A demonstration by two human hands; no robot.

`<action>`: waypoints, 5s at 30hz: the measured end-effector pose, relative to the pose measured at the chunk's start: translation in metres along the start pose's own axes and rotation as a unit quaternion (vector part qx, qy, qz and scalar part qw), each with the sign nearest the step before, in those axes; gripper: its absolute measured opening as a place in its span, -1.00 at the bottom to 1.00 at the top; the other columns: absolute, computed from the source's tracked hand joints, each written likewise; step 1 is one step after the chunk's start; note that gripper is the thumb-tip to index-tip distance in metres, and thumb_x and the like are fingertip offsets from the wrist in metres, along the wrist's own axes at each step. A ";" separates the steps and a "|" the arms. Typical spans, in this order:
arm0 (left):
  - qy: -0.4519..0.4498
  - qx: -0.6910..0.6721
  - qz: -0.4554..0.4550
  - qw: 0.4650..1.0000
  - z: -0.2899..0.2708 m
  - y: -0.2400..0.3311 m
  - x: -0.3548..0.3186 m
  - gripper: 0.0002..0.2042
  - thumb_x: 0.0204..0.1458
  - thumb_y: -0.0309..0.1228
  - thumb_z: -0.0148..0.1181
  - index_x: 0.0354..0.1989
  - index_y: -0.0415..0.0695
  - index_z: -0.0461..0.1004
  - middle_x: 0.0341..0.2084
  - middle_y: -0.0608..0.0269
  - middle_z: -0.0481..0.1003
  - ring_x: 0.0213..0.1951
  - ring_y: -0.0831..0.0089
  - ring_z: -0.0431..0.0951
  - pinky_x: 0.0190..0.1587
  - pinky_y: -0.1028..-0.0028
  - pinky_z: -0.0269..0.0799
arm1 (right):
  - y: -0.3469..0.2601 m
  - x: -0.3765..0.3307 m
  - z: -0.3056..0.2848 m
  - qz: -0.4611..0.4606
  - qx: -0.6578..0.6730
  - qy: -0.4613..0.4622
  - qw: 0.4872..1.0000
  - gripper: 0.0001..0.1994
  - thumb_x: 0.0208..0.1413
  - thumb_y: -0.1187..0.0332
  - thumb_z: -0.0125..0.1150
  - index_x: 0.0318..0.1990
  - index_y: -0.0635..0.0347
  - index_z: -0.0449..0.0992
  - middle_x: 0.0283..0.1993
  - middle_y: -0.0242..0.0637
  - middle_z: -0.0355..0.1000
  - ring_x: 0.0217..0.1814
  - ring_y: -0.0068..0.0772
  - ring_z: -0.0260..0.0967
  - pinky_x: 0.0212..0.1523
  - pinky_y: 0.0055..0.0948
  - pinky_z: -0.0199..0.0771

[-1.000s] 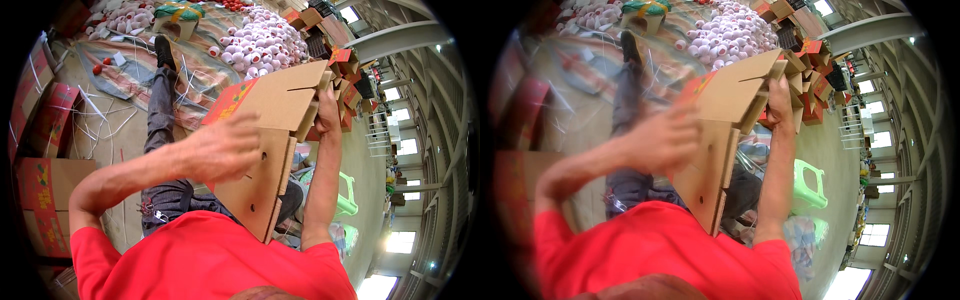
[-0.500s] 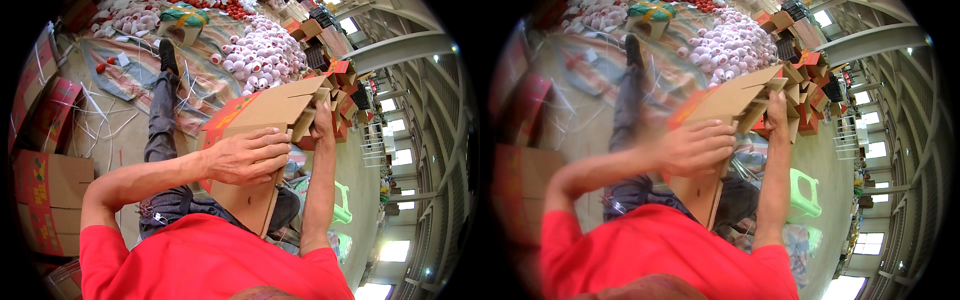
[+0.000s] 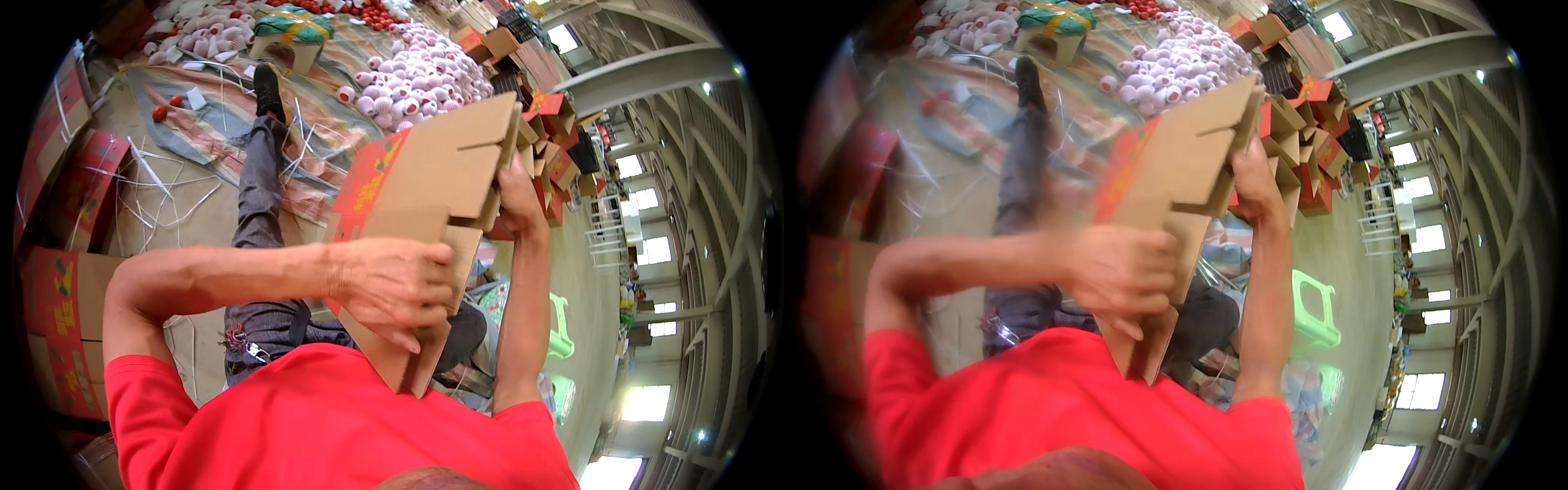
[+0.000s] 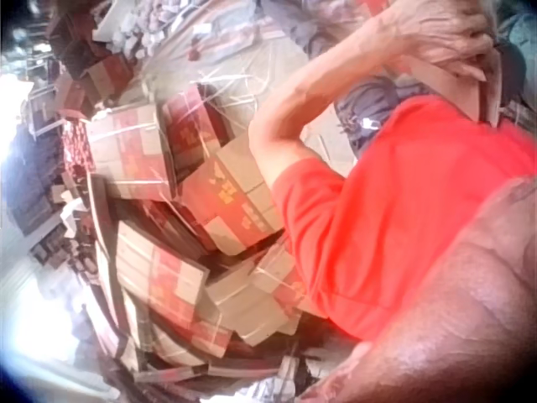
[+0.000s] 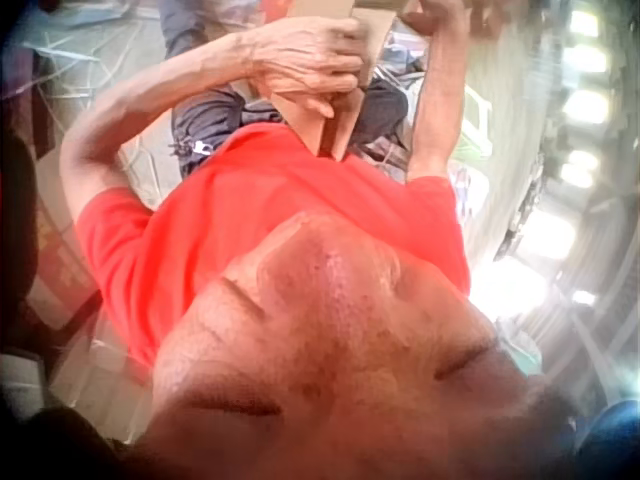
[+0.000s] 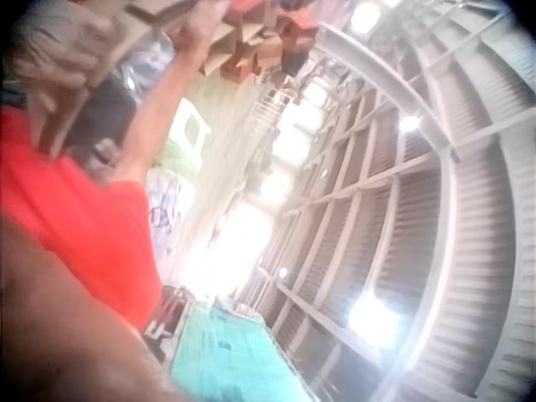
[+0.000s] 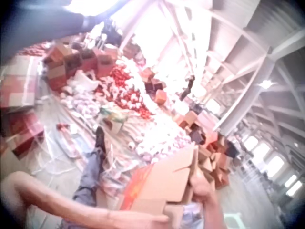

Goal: The person sits on the floor and repeatedly folds flat cardboard pieces into small boxes, tucking flaps to lock the shape, then places each finished box aside. The person handles only the cardboard boxes and uses no tools.

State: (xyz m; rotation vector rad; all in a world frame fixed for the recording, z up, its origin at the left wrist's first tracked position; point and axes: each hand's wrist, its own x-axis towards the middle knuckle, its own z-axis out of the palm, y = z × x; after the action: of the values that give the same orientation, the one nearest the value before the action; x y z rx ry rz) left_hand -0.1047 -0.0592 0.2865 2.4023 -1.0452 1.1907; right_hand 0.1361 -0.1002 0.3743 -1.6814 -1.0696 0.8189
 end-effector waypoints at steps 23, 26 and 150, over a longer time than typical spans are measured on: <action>-0.018 0.058 -0.235 0.970 0.000 -0.059 -0.061 -0.60 0.07 0.00 0.29 -0.48 -0.12 0.48 -0.64 0.18 0.46 -0.47 0.16 0.50 -0.14 0.22 0.30 | 0.093 -0.030 -0.006 -0.213 -0.377 -0.237 0.869 -0.07 0.17 0.49 0.04 0.64 0.23 -0.35 0.73 0.08 -0.55 0.77 0.08 -0.67 0.68 -0.06 -0.51; -0.029 0.066 -0.235 0.969 0.011 -0.054 -0.059 -0.58 0.08 0.02 0.25 -0.50 -0.15 0.50 -0.66 0.16 0.47 -0.50 0.12 0.52 -0.15 0.21 0.30 | 0.107 -0.010 -0.002 -0.300 -0.345 -0.284 0.843 -0.06 0.32 0.15 0.19 0.64 0.17 -0.31 0.72 0.14 -0.46 0.77 0.18 -0.54 0.67 -0.03 -0.44; 0.204 -0.032 -0.743 0.637 0.147 -0.046 -0.161 0.16 -0.19 -0.41 0.55 0.57 -0.35 -0.13 0.51 -0.24 0.07 0.55 -0.08 0.03 0.58 0.17 -0.03 | 0.295 -0.001 0.017 0.218 0.134 -0.017 0.967 -0.38 0.28 0.47 0.32 0.44 0.25 0.20 0.32 -0.13 0.40 0.33 -0.26 0.37 0.32 -0.25 0.40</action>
State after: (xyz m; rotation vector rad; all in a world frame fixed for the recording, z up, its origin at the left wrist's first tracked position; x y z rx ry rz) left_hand -0.0511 -0.0240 0.0732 1.7182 0.9701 0.7792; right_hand 0.2044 -0.1448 0.0903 -1.6937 -0.5774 1.2177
